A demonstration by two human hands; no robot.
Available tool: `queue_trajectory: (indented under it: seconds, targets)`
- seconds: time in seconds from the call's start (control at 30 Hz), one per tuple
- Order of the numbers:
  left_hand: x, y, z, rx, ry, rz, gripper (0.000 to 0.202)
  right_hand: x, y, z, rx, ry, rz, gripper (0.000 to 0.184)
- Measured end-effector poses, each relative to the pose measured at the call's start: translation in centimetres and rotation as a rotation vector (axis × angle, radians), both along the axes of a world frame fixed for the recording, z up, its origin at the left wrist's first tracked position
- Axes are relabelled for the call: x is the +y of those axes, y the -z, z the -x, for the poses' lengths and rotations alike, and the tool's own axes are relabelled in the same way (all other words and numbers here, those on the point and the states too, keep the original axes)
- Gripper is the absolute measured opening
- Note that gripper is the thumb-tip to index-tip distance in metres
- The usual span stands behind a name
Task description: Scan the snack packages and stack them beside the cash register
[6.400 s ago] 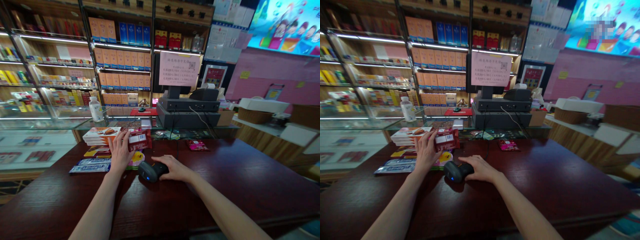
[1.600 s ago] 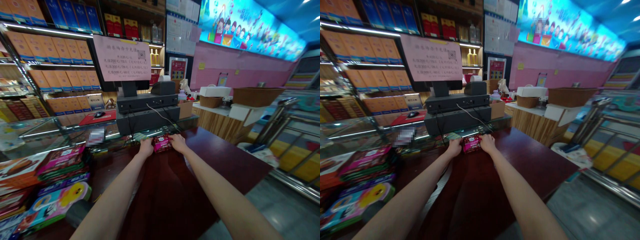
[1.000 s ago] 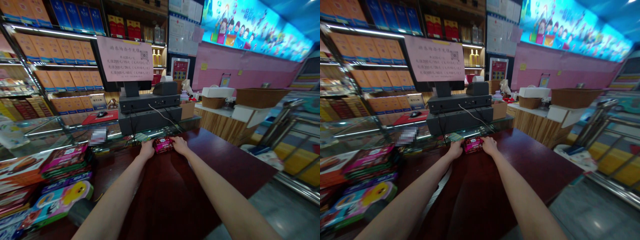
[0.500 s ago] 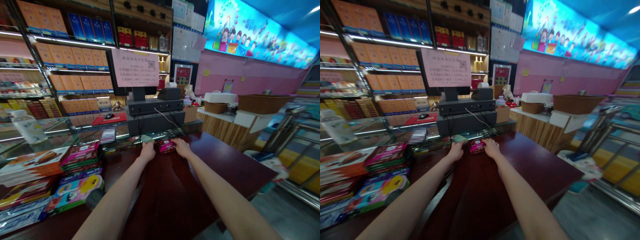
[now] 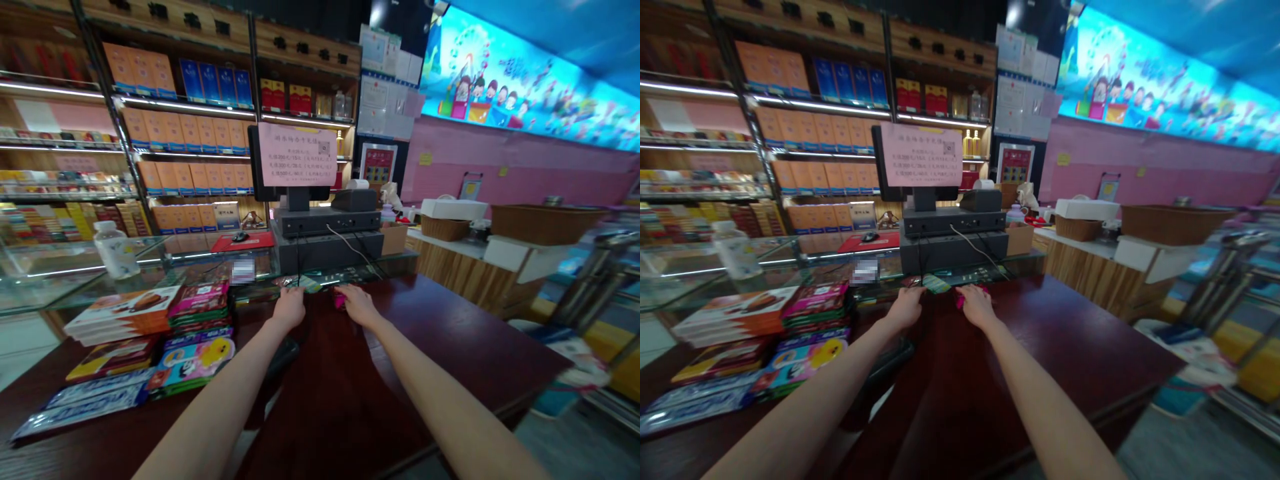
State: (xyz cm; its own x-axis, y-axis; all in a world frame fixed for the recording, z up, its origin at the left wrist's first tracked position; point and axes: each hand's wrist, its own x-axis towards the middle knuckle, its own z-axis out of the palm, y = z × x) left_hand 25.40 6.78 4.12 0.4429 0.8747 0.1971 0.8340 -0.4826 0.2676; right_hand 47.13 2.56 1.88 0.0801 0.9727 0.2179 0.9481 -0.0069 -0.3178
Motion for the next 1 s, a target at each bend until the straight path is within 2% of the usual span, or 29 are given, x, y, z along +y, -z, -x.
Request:
queue_trajectory:
  seconds: [0.33,0.73,1.0]
  targets:
    - [-2.4,-2.2,6.0,0.045,-0.109,-0.069,0.054,-0.4,-1.1,5.5,-0.004,-0.109,-0.041,0.058]
    - [-4.2,-3.2,12.8,0.058,-0.150,-0.213,0.047,0.5,-2.2,12.0,0.042,-0.249,-0.046,0.056]
    - [-4.1,-3.2,18.0,0.042,-0.236,-0.273,0.045,1.4,-2.8,16.6,0.055,-0.319,-0.061,0.056]
